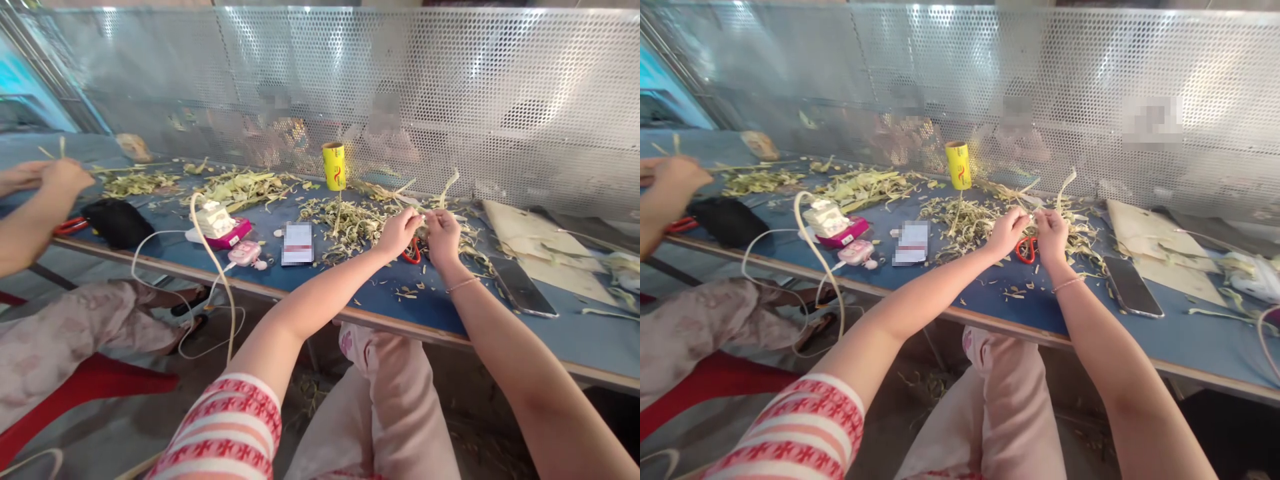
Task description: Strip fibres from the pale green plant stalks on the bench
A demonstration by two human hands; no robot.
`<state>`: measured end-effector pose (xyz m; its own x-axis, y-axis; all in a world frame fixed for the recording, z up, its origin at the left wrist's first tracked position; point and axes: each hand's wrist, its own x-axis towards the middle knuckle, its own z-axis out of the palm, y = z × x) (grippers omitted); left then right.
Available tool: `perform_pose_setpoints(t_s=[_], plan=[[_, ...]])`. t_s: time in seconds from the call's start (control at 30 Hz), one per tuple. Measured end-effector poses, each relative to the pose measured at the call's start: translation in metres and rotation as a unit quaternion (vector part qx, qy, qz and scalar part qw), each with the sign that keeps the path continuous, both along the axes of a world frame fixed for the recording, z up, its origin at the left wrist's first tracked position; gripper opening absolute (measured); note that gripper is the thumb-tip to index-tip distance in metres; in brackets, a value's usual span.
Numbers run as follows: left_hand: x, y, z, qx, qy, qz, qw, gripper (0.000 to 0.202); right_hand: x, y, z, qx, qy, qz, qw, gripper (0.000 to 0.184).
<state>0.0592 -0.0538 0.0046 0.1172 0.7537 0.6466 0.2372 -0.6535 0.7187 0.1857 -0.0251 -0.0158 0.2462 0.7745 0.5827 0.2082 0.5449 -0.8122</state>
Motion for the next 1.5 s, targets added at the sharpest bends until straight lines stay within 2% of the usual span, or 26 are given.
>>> perform_pose_setpoints(t_s=[0.2, 0.33, 0.43, 0.6, 0.87, 1.0, 1.17, 1.23, 1.33, 1.5], plan=[[-0.001, 0.018, -0.007, -0.079, -0.103, 0.039, 0.991, 0.028, -0.005, -0.004, 0.003, 0.021, -0.056, -0.006, 0.998, 0.022], [-0.002, 0.028, -0.014, -0.109, -0.143, 0.039, 0.983, 0.029, -0.010, -0.012, 0.008, 0.019, -0.078, 0.003, 0.997, 0.019], [-0.003, 0.029, -0.015, -0.113, -0.165, 0.017, 0.980, 0.030, -0.012, -0.014, 0.010, 0.009, -0.071, 0.014, 0.997, 0.018], [-0.005, 0.023, -0.012, -0.148, -0.180, -0.070, 0.970, 0.032, -0.009, -0.012, 0.010, 0.024, -0.064, -0.004, 0.998, 0.020], [-0.003, 0.018, -0.011, -0.216, -0.217, -0.150, 0.940, 0.035, -0.011, -0.023, 0.014, 0.048, -0.144, -0.035, 0.988, 0.017], [-0.002, 0.017, -0.010, -0.255, -0.213, -0.163, 0.929, 0.032, -0.011, -0.025, 0.015, 0.060, -0.179, -0.050, 0.981, 0.019], [-0.003, 0.018, -0.010, -0.270, -0.220, -0.180, 0.920, 0.024, -0.007, -0.023, 0.015, 0.073, -0.223, -0.046, 0.971, 0.019], [-0.003, 0.017, -0.010, -0.269, -0.217, -0.170, 0.923, 0.025, -0.006, -0.024, 0.014, 0.087, -0.238, -0.033, 0.967, 0.018], [-0.002, 0.014, -0.009, -0.239, -0.188, -0.132, 0.943, 0.028, -0.006, -0.025, 0.014, 0.093, -0.242, -0.019, 0.965, 0.019], [-0.003, 0.014, -0.009, -0.178, -0.107, -0.071, 0.976, 0.029, -0.007, -0.022, 0.013, 0.052, -0.213, -0.032, 0.975, 0.018]])
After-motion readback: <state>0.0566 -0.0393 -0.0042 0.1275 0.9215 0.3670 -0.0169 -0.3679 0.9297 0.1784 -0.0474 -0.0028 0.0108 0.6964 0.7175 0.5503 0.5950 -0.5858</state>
